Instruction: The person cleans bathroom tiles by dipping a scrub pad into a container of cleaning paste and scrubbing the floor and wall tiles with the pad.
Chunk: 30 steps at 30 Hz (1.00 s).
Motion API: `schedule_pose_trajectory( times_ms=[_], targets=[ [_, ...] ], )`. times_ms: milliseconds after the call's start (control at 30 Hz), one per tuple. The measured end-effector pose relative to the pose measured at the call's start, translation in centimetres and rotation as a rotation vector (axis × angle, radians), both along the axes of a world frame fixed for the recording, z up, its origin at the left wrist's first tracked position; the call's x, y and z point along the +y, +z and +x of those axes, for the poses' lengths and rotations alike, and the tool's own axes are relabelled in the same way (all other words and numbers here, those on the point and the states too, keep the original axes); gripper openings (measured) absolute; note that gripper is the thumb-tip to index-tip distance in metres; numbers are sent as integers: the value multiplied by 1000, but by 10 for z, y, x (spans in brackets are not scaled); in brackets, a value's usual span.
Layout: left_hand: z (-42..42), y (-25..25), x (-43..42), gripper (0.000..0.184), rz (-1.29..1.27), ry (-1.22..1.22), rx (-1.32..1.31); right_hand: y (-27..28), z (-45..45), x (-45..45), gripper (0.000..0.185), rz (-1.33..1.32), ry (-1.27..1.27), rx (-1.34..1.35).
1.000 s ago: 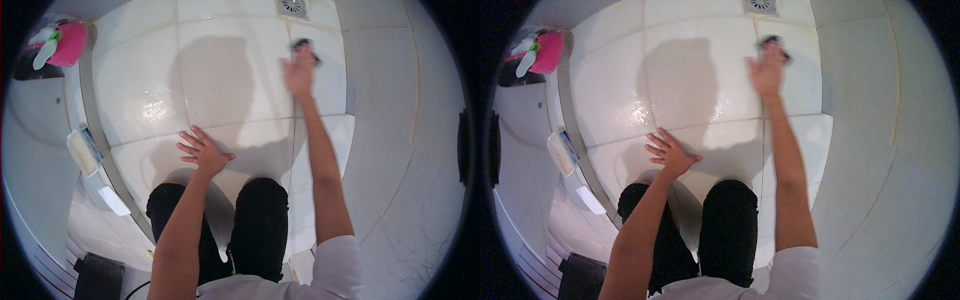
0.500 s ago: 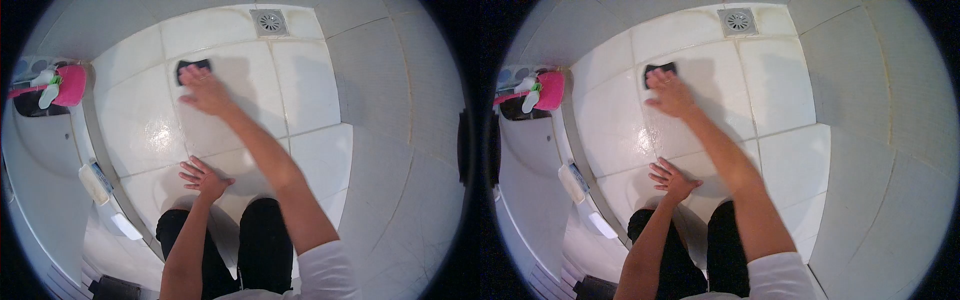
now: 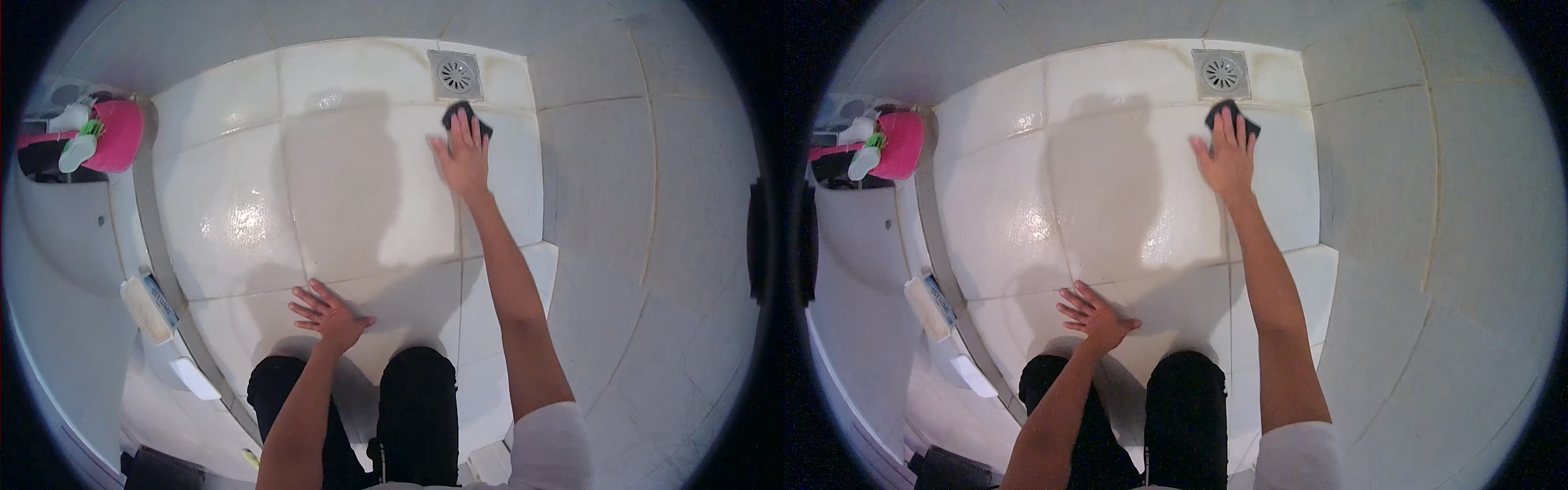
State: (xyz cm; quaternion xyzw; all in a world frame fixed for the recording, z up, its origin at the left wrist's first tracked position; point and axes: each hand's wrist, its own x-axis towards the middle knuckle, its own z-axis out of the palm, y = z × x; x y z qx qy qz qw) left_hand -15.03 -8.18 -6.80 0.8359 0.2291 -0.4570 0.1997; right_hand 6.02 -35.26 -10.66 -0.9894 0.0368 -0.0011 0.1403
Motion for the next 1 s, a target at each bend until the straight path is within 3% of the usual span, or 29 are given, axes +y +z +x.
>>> schedule_pose_trajectory(
  times_ms=[67, 133, 267, 333, 400, 467, 533, 567, 633, 667, 733, 800, 867, 900, 933, 1000],
  targets=[
    [-2, 1, 2, 149, -15, -11, 10, -2, 32, 11, 70, -11, -106, 0],
    [1, 4, 2, 149, -6, -10, 40, 0, 4, 21, 70, 8, -104, -67],
    [4, 0, 1, 150, -7, -12, 95, 11, -40, -10, 71, -93, 215, 192],
    [8, 4, 1, 150, 0, -4, 127, -15, -4, -62, 70, -10, -48, 37],
    [10, 4, 3, 147, -42, -1, 148, -17, 59, -76, 71, -67, -538, 48],
    [12, 2, 2, 149, -13, -4, 194, -42, 122, -67, 75, -18, -681, -48],
    [7, -2, 2, 150, -16, 9, 190, -47, 163, 2, 71, 272, -416, -182],
    [8, -4, 1, 150, -1, -5, 194, -18, 152, 108, 69, -44, -254, -281],
    [4, -8, -1, 151, 59, -16, 211, -9, 123, 166, 76, 137, 186, -225],
    [6, -9, -2, 151, 65, -25, 206, -11, 112, 179, 71, 212, 335, -240],
    [5, -8, 0, 152, 53, -18, 224, -24, 121, 143, 56, 185, 480, -322],
    [7, -5, -1, 151, 46, -21, 231, -17, 139, 66, 43, 319, 255, -312],
    [12, -4, 0, 149, 42, -16, 218, -28, 150, -28, 28, 194, 117, -499],
    [12, -2, 1, 149, 13, -13, 229, -8, 141, -54, 25, 121, -131, -275],
    [12, -1, 2, 150, -19, -8, 241, -1, 136, -79, 28, -43, -211, -231],
    [13, -1, 0, 149, -15, -7, 241, 5, 129, -90, 36, -98, -234, -194]
  ],
)
